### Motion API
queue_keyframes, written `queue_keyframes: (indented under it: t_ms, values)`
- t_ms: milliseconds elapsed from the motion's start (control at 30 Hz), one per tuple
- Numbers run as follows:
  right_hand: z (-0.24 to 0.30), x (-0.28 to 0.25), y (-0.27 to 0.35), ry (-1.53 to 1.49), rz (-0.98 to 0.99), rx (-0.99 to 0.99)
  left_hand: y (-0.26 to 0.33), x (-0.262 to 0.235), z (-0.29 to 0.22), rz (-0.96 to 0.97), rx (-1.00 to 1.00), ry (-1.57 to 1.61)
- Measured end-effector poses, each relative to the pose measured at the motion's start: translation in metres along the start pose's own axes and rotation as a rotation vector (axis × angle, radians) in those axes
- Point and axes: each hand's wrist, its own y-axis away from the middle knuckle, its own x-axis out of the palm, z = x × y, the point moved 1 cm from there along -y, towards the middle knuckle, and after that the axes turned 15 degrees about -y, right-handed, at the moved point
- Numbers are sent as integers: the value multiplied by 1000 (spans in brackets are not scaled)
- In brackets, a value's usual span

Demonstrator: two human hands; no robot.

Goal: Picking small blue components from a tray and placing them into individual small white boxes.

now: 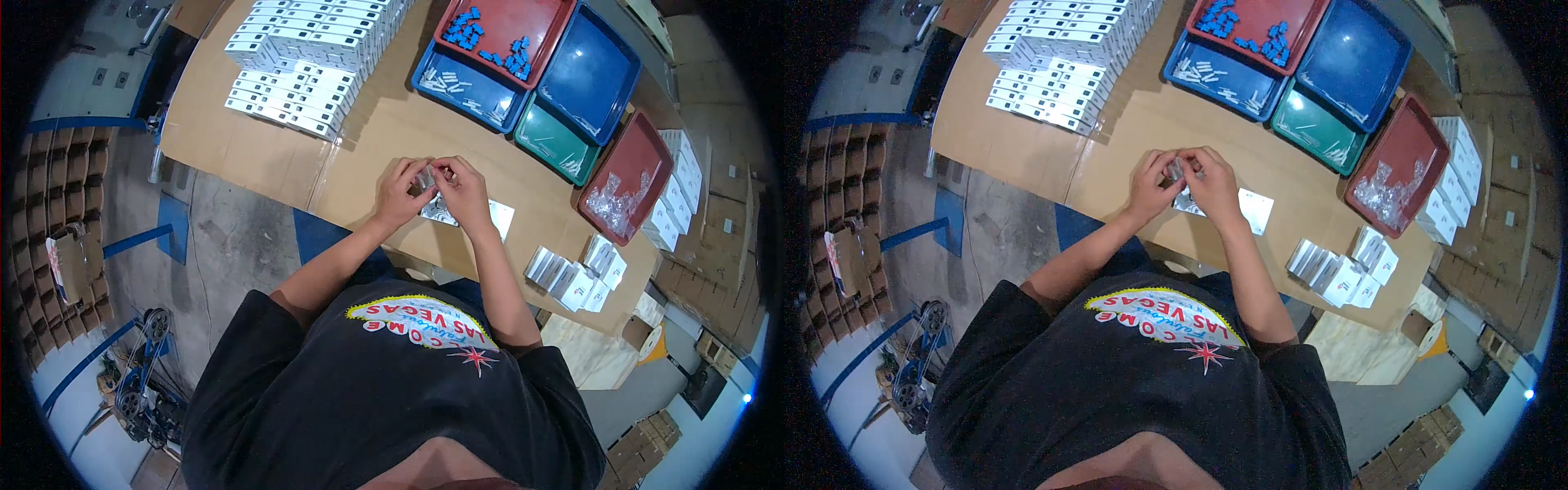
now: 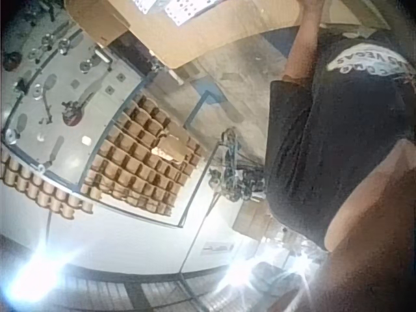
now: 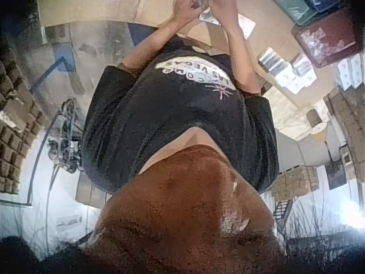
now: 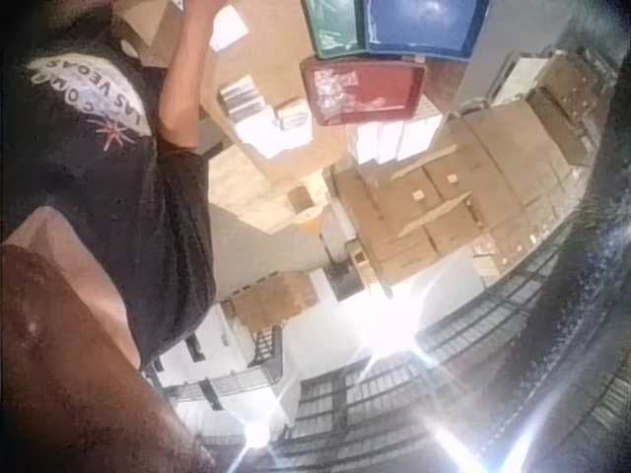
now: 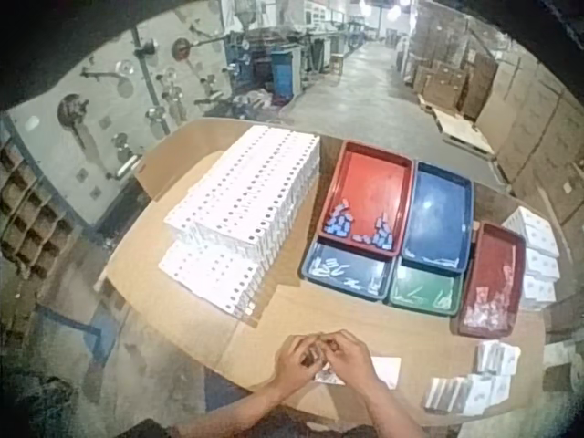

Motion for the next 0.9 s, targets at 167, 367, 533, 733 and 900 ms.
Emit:
queue_keyframes:
  t_ms: [167, 367, 533, 733, 900]
  values:
    - [-12, -3, -1, -102, -50, 38, -2, -2, -2, 30, -11, -3]
    - [-16, -18, -14, -42, -96, 65, -3, -3, 0, 32, -7, -44]
    - [-27, -44, -58, 97, -136, -21, -3, -4, -1, 47, -3, -68]
    - [-47, -60, -141, 431, -172, -115, -4, -5, -4, 47, -8, -41]
    - [-69, -62, -174, 574, -62, -83, -5, -5, -6, 61, -29, -40]
